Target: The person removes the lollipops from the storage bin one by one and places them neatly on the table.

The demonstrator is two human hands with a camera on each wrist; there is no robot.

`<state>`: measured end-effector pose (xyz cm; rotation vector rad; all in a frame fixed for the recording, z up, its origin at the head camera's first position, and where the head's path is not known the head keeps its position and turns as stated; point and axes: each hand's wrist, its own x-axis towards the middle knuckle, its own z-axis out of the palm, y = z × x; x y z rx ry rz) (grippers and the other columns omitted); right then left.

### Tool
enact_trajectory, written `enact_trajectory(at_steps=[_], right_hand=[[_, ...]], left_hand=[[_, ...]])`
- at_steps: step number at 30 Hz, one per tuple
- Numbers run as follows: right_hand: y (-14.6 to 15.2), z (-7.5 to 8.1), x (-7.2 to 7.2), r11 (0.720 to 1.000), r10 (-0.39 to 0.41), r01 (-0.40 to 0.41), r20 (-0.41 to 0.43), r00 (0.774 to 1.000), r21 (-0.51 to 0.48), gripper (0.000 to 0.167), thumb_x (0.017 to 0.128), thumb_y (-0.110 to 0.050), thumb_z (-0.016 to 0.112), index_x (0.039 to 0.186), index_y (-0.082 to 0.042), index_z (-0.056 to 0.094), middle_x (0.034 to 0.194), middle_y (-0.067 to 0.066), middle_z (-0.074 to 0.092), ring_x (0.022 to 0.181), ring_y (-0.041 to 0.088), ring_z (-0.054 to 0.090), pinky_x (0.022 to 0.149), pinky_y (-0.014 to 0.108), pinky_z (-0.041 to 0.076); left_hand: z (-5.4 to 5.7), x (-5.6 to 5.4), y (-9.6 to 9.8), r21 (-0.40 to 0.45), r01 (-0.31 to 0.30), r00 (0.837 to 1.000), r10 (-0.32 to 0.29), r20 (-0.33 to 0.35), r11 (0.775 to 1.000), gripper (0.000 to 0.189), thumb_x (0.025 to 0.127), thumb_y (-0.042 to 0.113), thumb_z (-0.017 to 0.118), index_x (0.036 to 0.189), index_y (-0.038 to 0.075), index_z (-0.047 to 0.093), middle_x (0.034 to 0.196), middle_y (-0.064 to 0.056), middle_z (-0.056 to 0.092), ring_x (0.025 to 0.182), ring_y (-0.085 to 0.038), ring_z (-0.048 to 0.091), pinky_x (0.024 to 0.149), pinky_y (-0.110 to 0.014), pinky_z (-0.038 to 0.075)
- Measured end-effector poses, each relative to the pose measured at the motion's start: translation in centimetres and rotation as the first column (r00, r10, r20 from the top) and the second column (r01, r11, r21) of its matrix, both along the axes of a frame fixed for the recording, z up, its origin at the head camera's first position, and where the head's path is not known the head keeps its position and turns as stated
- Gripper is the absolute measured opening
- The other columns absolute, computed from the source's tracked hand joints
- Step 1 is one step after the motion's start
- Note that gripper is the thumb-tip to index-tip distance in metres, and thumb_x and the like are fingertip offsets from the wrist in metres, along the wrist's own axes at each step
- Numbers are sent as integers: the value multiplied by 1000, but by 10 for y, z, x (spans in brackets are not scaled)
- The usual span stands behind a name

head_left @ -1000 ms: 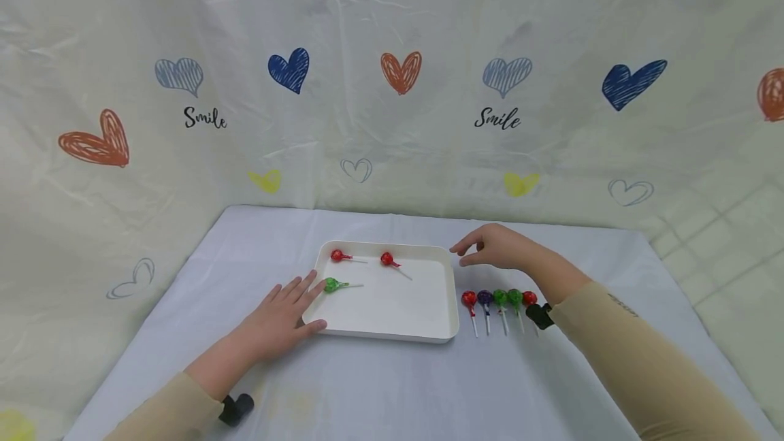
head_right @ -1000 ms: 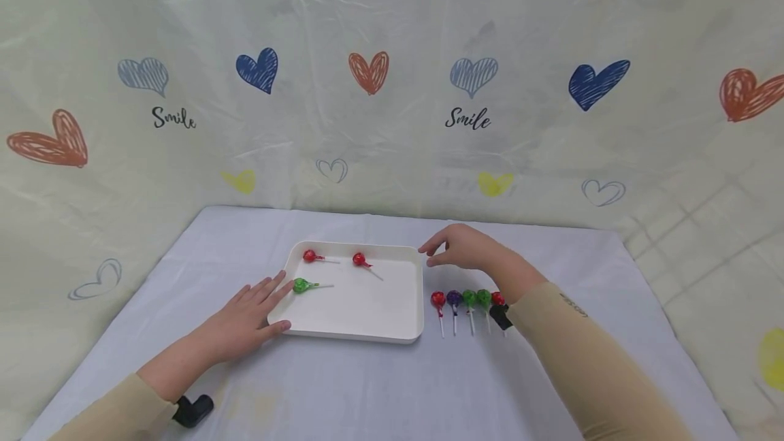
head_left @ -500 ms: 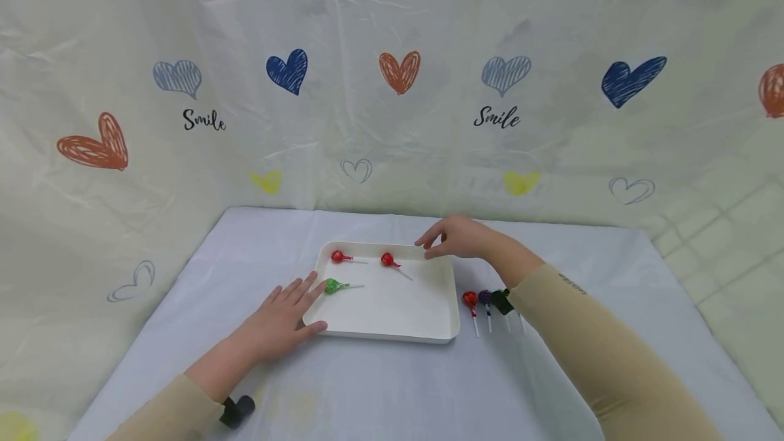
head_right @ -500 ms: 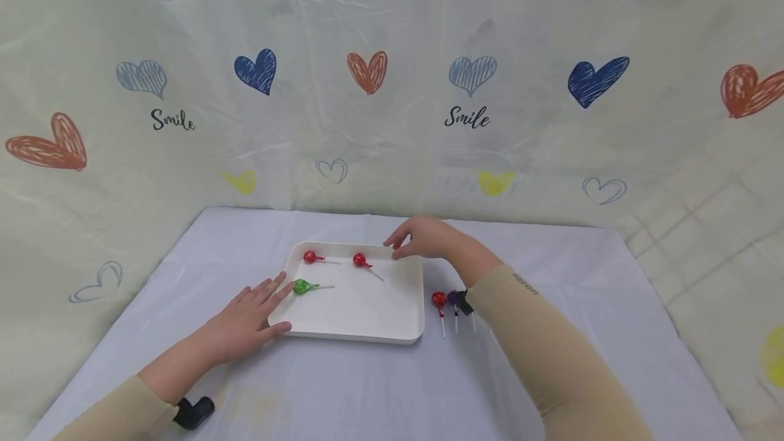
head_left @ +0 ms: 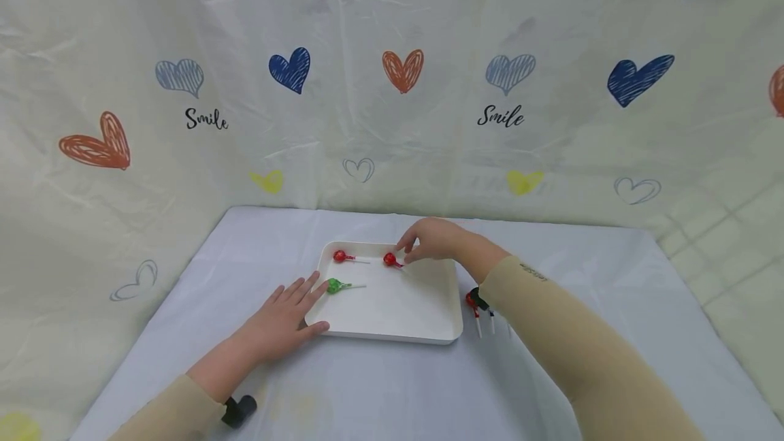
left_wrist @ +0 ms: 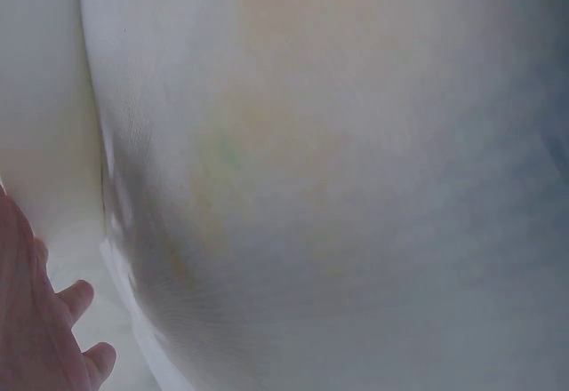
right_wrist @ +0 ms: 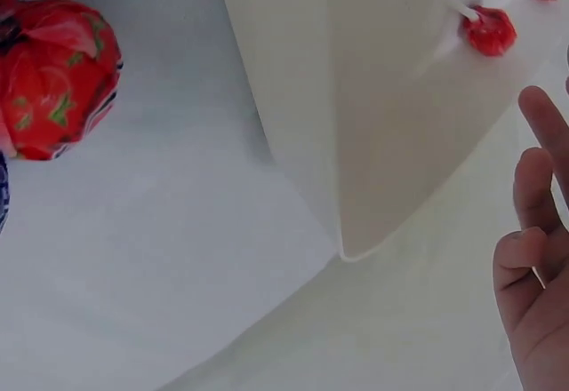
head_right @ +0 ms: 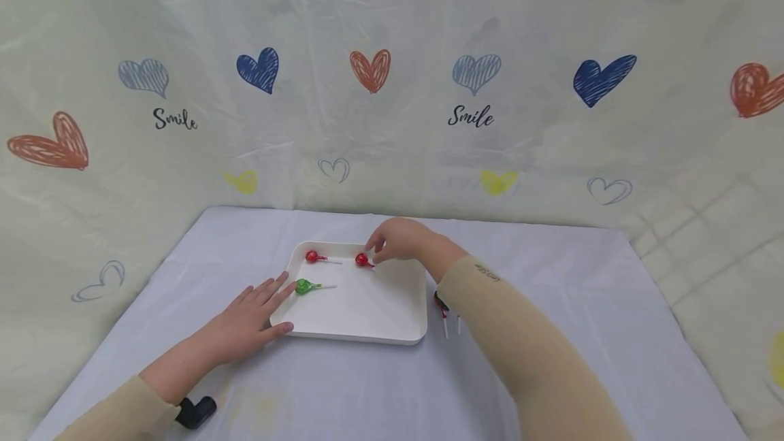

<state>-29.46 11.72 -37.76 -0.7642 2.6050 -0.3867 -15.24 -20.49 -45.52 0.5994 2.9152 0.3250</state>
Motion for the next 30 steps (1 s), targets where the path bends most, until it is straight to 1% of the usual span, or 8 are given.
enact_trajectory(at_steps=[7,13,17,22,26,30], right_hand=[[-12,-15,-6,995,49,-45,-45,998,90,31,89,-32,76,120,-31,74,95,-16,66,92,9,57,82,28,49],[-18,-23,-8,990,61,-52,-69,996,135,30,93,-29,71,122,-32,72,97,-13,65,92,10,56,83,29,48],[-21,-25,-9,985,74,-56,-103,992,163,30,94,-23,65,121,-35,72,93,-12,63,89,10,55,77,27,47],[-24,-25,-9,978,109,-81,-139,984,194,36,93,-14,58,120,-33,72,90,-13,62,85,11,53,69,25,43],[-26,-25,-8,974,127,-94,-151,980,206,35,93,-13,56,118,-32,73,92,-13,62,85,12,53,69,25,42],[-26,-24,-8,976,123,-93,-149,981,195,32,93,-12,58,115,-29,75,94,-11,63,86,13,53,73,27,44]], left_hand=[[-1,-1,0,-12,-10,1000,10,10,1000,84,93,68,47,159,23,23,166,-2,12,150,-33,16,119,-59,12],[-2,-2,1,-18,-13,1000,13,12,1000,83,93,67,49,160,24,22,167,-1,11,150,-33,16,119,-59,12],[-3,-3,0,-22,-13,1000,13,12,1000,84,93,67,49,160,24,22,167,-1,11,150,-33,16,118,-59,12],[-4,-3,0,-21,-12,1000,12,8,1000,83,93,67,48,160,25,21,167,-1,11,150,-33,16,118,-59,13],[-5,-3,0,-22,-14,1000,14,9,1000,83,94,67,49,160,25,21,167,-1,10,151,-32,16,119,-59,13],[-4,-3,0,-19,-20,1000,21,15,1000,83,94,66,49,160,25,21,167,-1,10,151,-32,15,119,-59,12]])
